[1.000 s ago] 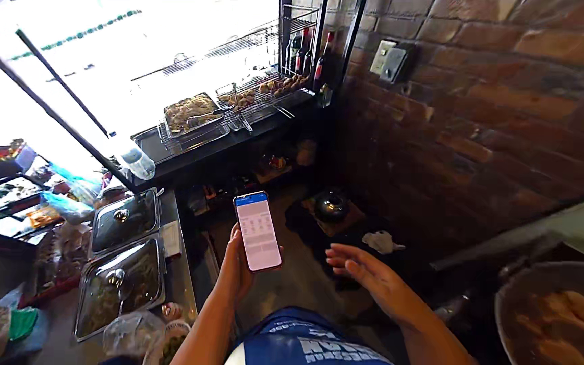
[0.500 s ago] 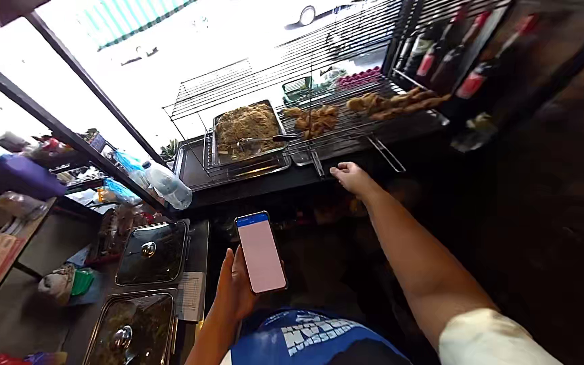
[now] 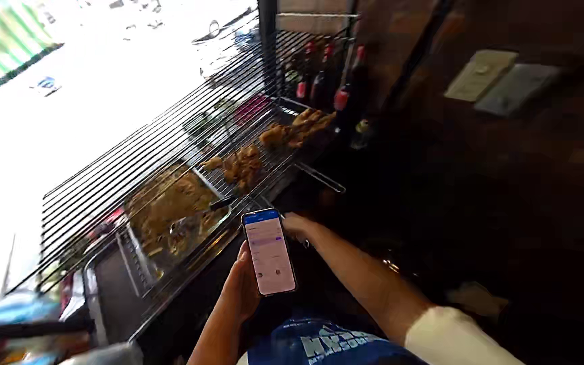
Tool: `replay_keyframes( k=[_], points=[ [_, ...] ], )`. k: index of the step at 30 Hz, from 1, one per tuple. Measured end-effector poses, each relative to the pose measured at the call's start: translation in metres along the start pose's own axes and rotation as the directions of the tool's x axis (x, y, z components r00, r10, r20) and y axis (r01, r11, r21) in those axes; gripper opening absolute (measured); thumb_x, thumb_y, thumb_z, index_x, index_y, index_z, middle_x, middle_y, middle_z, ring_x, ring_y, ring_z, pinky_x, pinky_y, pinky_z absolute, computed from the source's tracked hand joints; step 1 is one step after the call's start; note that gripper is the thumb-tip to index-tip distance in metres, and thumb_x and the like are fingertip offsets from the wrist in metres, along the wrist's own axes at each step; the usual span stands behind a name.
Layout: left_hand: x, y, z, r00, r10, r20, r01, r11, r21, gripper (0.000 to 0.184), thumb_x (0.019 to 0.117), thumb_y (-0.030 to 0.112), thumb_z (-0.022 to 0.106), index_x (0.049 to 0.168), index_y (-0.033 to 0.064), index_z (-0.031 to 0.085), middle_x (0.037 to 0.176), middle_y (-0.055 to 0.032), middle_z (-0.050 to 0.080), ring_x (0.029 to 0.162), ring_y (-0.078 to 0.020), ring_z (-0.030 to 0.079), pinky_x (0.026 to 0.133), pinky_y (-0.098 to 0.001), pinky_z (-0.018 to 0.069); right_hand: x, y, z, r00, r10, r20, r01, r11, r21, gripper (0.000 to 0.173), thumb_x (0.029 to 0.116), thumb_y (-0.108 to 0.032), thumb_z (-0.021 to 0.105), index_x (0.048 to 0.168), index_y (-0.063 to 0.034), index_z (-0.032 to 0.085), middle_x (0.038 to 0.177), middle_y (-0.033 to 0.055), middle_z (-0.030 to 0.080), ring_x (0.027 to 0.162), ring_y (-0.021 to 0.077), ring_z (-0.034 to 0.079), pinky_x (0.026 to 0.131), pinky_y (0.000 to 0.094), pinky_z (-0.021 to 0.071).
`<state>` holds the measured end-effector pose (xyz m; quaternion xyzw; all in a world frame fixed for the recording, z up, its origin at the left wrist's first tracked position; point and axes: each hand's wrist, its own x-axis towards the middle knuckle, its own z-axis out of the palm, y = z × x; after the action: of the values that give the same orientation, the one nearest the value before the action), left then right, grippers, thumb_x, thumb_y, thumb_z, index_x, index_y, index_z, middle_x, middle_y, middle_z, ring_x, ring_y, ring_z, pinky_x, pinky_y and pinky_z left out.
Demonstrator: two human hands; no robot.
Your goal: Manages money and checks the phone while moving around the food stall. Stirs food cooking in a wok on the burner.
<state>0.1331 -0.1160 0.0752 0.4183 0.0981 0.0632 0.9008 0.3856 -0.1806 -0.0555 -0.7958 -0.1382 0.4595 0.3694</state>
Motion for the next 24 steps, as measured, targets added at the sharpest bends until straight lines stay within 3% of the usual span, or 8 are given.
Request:
replay_keyframes(
  k=[2, 4, 9, 13, 15, 17, 21, 24],
  points=[
    [0.041, 0.005, 0.004, 0.987, -0.091, 0.13, 0.088, 0.996, 0.028, 0.089, 0.0887, 0.057, 0.07, 0.155, 0.0181, 0.026, 0.132, -0.01, 0.066, 0.119, -0.0252, 0.066, 0.099, -0.0479, 0.0562, -0.04, 0.042, -0.02, 0.999, 0.039, 0.014, -0.04, 0.995, 0.088, 0.048, 0.1018, -0.051, 0.058, 0.118, -0.0065, 0.065, 0.074, 0.0021, 0.057, 0.057, 0.0126, 0.05, 0.057, 0.0336, 0.0478],
    [0.073, -0.002, 0.014, 0.946, -0.177, 0.27, 0.167, 0.984, 0.056, 0.086, 0.0913, 0.053, 0.068, 0.154, 0.0164, 0.022, 0.131, -0.0097, 0.065, 0.119, -0.0247, 0.066, 0.1, -0.0471, 0.0559, -0.095, 0.098, -0.03, 0.997, 0.071, 0.02, -0.073, 0.978, 0.193, 0.042, 0.1023, -0.046, 0.06, 0.119, -0.0067, 0.063, 0.073, 0.0004, 0.055, 0.056, 0.0102, 0.049, 0.055, 0.0298, 0.0469],
    [0.116, -0.049, 0.062, 0.715, -0.413, 0.564, 0.384, 0.906, 0.176, 0.078, 0.0969, 0.049, 0.063, 0.155, 0.0141, 0.023, 0.132, -0.011, 0.064, 0.118, -0.0252, 0.066, 0.099, -0.0468, 0.0564, -0.269, 0.23, -0.007, 0.931, 0.323, -0.171, -0.217, 0.865, 0.452, 0.043, 0.0991, -0.032, 0.069, 0.127, -0.0004, 0.061, 0.096, 0.0125, 0.069, 0.081, 0.0199, 0.068, 0.078, 0.0407, 0.0585],
    [0.113, -0.098, 0.121, 0.514, -0.568, 0.643, 0.494, 0.809, 0.32, 0.076, 0.0981, 0.047, 0.059, 0.154, 0.0117, 0.022, 0.13, -0.011, 0.065, 0.116, -0.0239, 0.067, 0.097, -0.0448, 0.0575, -0.401, 0.28, 0.038, 0.652, 0.647, -0.396, -0.236, 0.668, 0.706, 0.039, 0.1019, -0.022, 0.066, 0.13, 0.0038, 0.056, 0.099, 0.0151, 0.071, 0.083, 0.0212, 0.072, 0.08, 0.0398, 0.0609],
    [0.102, -0.122, 0.151, 0.426, -0.629, 0.65, 0.519, 0.759, 0.393, 0.073, 0.0988, 0.043, 0.054, 0.155, 0.0104, 0.021, 0.13, -0.0116, 0.064, 0.116, -0.0234, 0.066, 0.097, -0.0444, 0.0571, -0.453, 0.303, 0.058, 0.438, 0.734, -0.519, -0.208, 0.644, 0.736, 0.041, 0.1023, -0.021, 0.065, 0.135, 0.002, 0.053, 0.098, 0.0181, 0.07, 0.076, 0.0264, 0.068, 0.072, 0.0466, 0.0588],
    [0.089, -0.145, 0.178, 0.353, -0.677, 0.645, 0.52, 0.716, 0.466, 0.069, 0.1005, 0.039, 0.049, 0.156, 0.0103, 0.02, 0.131, -0.0121, 0.063, 0.116, -0.0231, 0.066, 0.097, -0.0442, 0.0573, -0.498, 0.331, 0.076, 0.222, 0.761, -0.609, -0.201, 0.647, 0.735, 0.05, 0.1011, -0.021, 0.066, 0.143, -0.0006, 0.048, 0.101, 0.024, 0.067, 0.082, 0.0349, 0.066, 0.075, 0.057, 0.0545],
    [0.064, -0.191, 0.224, 0.243, -0.731, 0.637, 0.527, 0.651, 0.546, 0.064, 0.1035, 0.035, 0.042, 0.158, 0.0113, 0.018, 0.132, -0.0144, 0.063, 0.117, -0.0249, 0.066, 0.097, -0.0457, 0.0568, -0.578, 0.376, 0.091, -0.117, 0.759, -0.641, -0.158, 0.623, 0.767, 0.073, 0.1012, -0.055, 0.058, 0.136, 0.009, 0.052, 0.11, 0.0391, 0.061, 0.1, 0.0529, 0.06, 0.087, 0.0743, 0.0436],
    [0.046, -0.221, 0.252, 0.248, -0.741, 0.625, 0.495, 0.651, 0.576, 0.061, 0.1053, 0.036, 0.037, 0.158, 0.0115, 0.018, 0.132, -0.0146, 0.063, 0.117, -0.0255, 0.066, 0.098, -0.0465, 0.0568, -0.627, 0.408, 0.075, -0.222, 0.771, -0.597, -0.198, 0.564, 0.802, 0.086, 0.1025, -0.068, 0.038, 0.137, 0.0097, 0.05, 0.114, 0.0427, 0.059, 0.106, 0.0585, 0.058, 0.089, 0.0775, 0.0416]
  ],
)
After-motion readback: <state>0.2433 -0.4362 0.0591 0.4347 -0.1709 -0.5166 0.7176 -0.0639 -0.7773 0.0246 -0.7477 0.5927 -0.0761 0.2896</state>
